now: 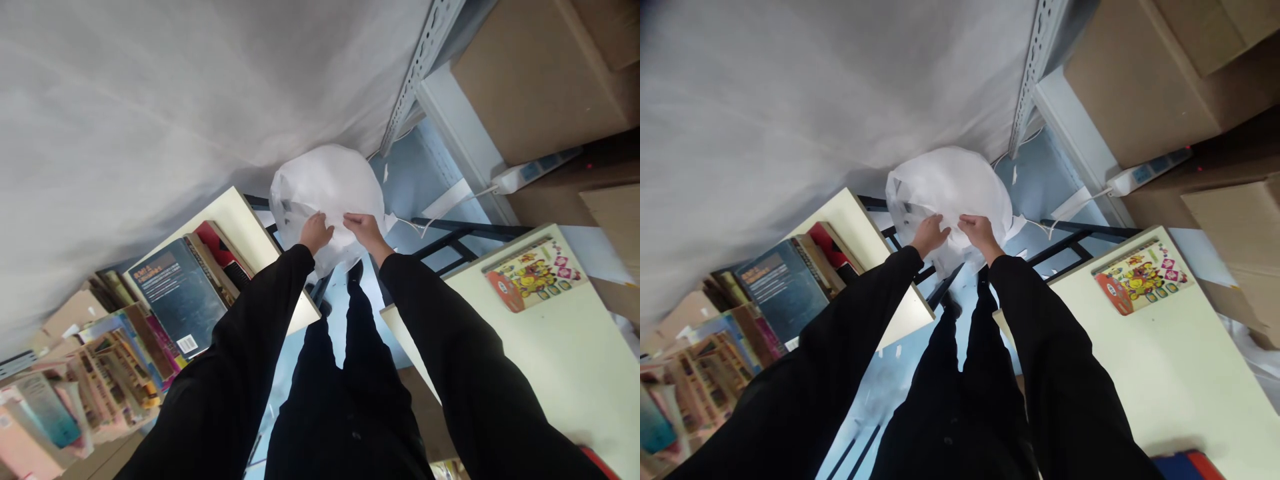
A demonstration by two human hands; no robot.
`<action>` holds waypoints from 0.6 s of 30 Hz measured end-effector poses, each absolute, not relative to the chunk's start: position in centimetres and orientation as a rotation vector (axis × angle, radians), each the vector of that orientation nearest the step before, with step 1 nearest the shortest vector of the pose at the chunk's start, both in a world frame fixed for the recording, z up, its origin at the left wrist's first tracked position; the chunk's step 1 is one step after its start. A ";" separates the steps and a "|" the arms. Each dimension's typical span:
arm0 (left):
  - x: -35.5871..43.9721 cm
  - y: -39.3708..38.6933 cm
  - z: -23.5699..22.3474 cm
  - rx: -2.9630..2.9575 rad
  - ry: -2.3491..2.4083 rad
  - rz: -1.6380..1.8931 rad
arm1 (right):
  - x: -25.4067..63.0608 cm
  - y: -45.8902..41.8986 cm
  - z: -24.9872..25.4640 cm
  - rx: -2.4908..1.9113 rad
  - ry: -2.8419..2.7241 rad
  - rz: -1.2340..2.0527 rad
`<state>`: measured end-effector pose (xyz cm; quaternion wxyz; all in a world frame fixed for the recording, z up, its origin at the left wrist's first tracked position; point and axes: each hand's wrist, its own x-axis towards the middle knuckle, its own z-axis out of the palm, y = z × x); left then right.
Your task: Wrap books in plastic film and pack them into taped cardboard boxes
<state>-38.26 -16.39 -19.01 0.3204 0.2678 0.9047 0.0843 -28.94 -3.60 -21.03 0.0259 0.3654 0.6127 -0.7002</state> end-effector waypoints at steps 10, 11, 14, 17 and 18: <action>-37.3 -17.5 -19.1 0.762 2.320 0.138 | -29.9 -3.4 -21.7 1.403 1.390 -2.421; -37.4 -17.7 -19.1 0.747 2.320 0.136 | -29.9 -3.1 -21.7 1.438 1.438 -2.405; -37.9 -18.4 -19.5 0.667 2.347 0.199 | -29.5 -2.4 -21.1 1.384 1.757 -2.263; -38.8 -18.7 -20.4 0.528 2.405 0.363 | -28.8 -2.3 -19.0 1.039 2.157 -2.121; -39.1 -18.7 -20.7 0.474 2.415 0.430 | -28.6 -2.3 -18.1 0.922 2.264 -2.106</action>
